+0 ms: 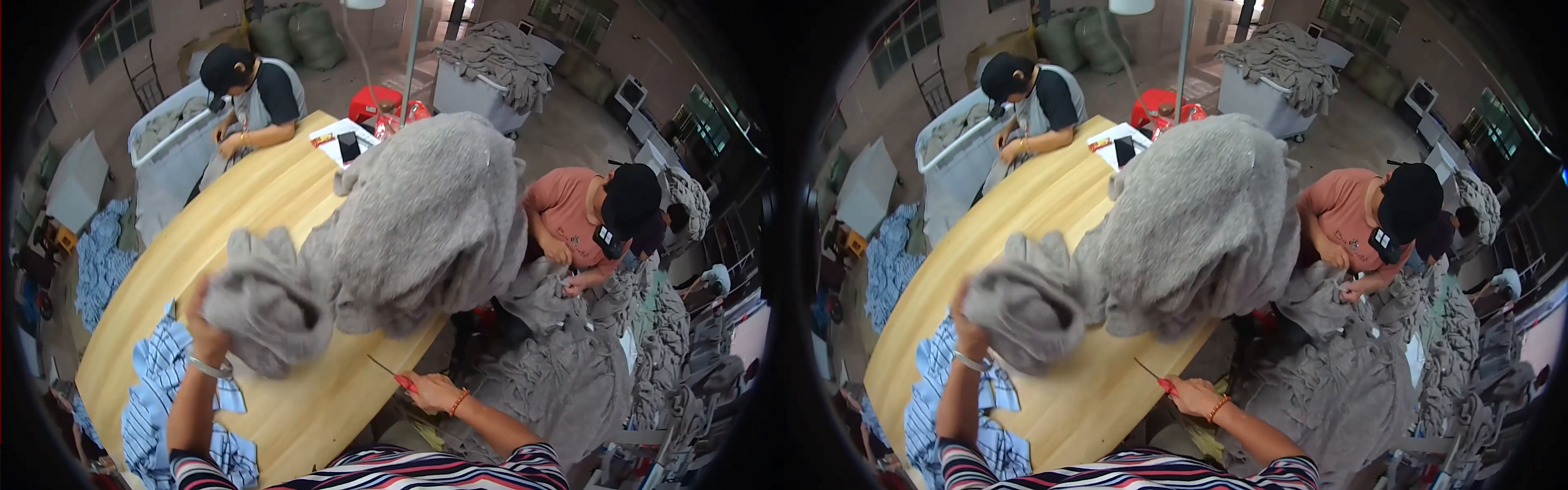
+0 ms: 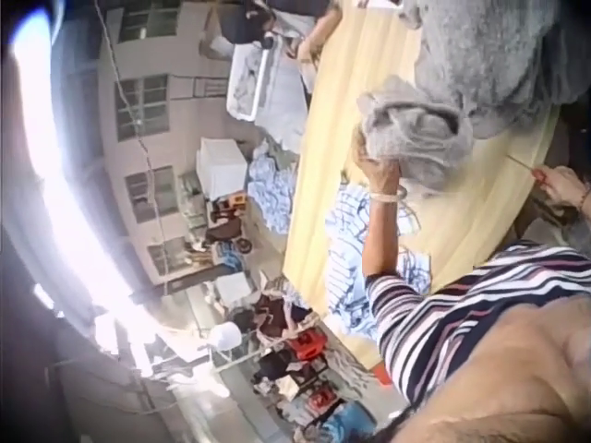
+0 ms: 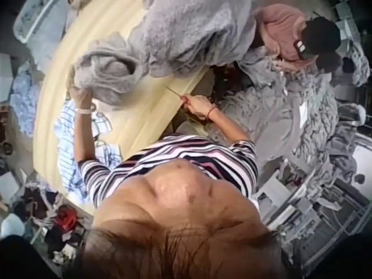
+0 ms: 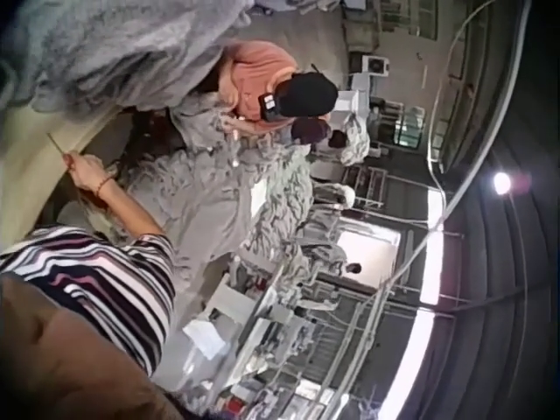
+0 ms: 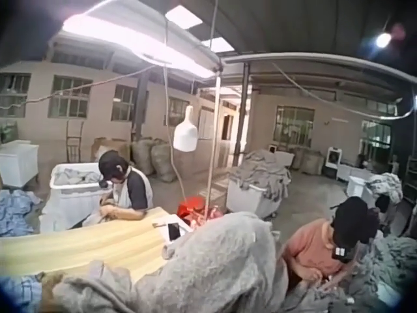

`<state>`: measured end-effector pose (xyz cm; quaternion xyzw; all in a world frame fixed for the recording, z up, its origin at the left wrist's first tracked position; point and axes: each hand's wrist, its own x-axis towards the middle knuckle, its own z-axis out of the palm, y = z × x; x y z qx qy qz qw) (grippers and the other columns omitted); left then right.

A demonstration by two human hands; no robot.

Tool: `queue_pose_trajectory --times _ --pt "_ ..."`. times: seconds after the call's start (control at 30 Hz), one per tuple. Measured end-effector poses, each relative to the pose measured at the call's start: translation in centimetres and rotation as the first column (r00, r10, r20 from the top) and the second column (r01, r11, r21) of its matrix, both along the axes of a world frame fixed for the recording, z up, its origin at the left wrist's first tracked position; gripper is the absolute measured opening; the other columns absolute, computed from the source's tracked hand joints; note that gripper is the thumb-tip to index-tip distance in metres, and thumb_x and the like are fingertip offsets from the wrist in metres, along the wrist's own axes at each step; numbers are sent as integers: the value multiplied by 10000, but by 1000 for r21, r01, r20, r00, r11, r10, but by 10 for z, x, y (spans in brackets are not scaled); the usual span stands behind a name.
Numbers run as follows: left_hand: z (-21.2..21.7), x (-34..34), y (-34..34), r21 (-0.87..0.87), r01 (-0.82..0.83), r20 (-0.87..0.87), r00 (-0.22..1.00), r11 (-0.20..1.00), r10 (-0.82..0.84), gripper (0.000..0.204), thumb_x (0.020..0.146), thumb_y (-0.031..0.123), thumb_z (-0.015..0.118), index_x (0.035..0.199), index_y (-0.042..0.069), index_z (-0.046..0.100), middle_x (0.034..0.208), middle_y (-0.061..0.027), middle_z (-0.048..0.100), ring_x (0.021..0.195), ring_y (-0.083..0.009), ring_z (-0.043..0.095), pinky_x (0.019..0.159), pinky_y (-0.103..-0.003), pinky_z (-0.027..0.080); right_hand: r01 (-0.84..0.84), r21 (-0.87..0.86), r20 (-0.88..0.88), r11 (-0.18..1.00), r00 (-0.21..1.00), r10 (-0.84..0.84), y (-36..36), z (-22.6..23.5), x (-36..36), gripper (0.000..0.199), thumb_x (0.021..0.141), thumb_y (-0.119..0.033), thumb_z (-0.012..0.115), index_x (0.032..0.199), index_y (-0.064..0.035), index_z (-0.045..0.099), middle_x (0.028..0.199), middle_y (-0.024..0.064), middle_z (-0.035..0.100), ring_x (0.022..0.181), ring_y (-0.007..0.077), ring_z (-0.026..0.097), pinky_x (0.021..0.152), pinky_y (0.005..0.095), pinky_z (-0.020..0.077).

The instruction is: Trimming loose threads and inspecting finished garments at a workbench in a sewing factory.

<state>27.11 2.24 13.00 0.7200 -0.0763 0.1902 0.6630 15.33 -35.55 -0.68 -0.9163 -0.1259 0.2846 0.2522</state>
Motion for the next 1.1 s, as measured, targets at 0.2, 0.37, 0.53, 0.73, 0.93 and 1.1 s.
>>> queue_pose_trajectory --times 0.2,0.37,0.53,0.73,0.93,1.1 --pt "155 174 -128 -51 300 752 639 953 -161 585 799 203 666 1285 -62 477 1212 -138 577 1116 -208 568 961 -349 449 87 -29 -20 996 996 -88 -40 -17 35 461 871 -304 539 1292 -124 481 791 213 651 733 382 644 666 482 500" --pt "222 281 -313 69 -201 772 631 977 76 415 694 -9 561 1106 -16 511 927 -202 565 889 -347 561 812 -388 457 91 56 161 994 982 -99 -73 -33 44 468 849 -308 597 1267 -124 495 769 184 650 677 359 645 597 460 509" --pt "57 352 -400 850 145 94 904 506 -417 877 774 611 616 1422 84 348 1465 -258 278 1346 -468 254 1117 -524 230 161 -22 19 987 987 -161 -88 -56 36 481 853 -323 580 1287 -142 479 819 195 663 742 381 648 661 481 512" --pt "-46 345 -368 748 196 149 882 634 -448 717 732 435 706 1291 59 461 1306 -219 445 1256 -442 370 1078 -473 307 83 -105 -188 991 977 -101 -73 -43 28 525 859 -378 560 1336 -189 447 881 207 669 796 398 650 698 508 510" --pt "-11 252 -293 816 198 100 877 543 -470 565 771 395 690 1223 96 529 1299 -158 484 1278 -360 393 1066 -498 309 -73 2 -169 997 983 72 -48 -36 28 515 858 -331 562 1327 -145 457 902 226 660 823 410 638 729 486 514" --pt "-58 67 -145 622 177 254 876 763 -410 543 846 329 666 1303 95 491 1309 -176 477 1253 -362 426 1040 -483 346 -184 206 -47 961 979 197 9 -25 28 482 847 -265 594 1301 -161 470 1020 238 627 899 432 612 764 492 504"
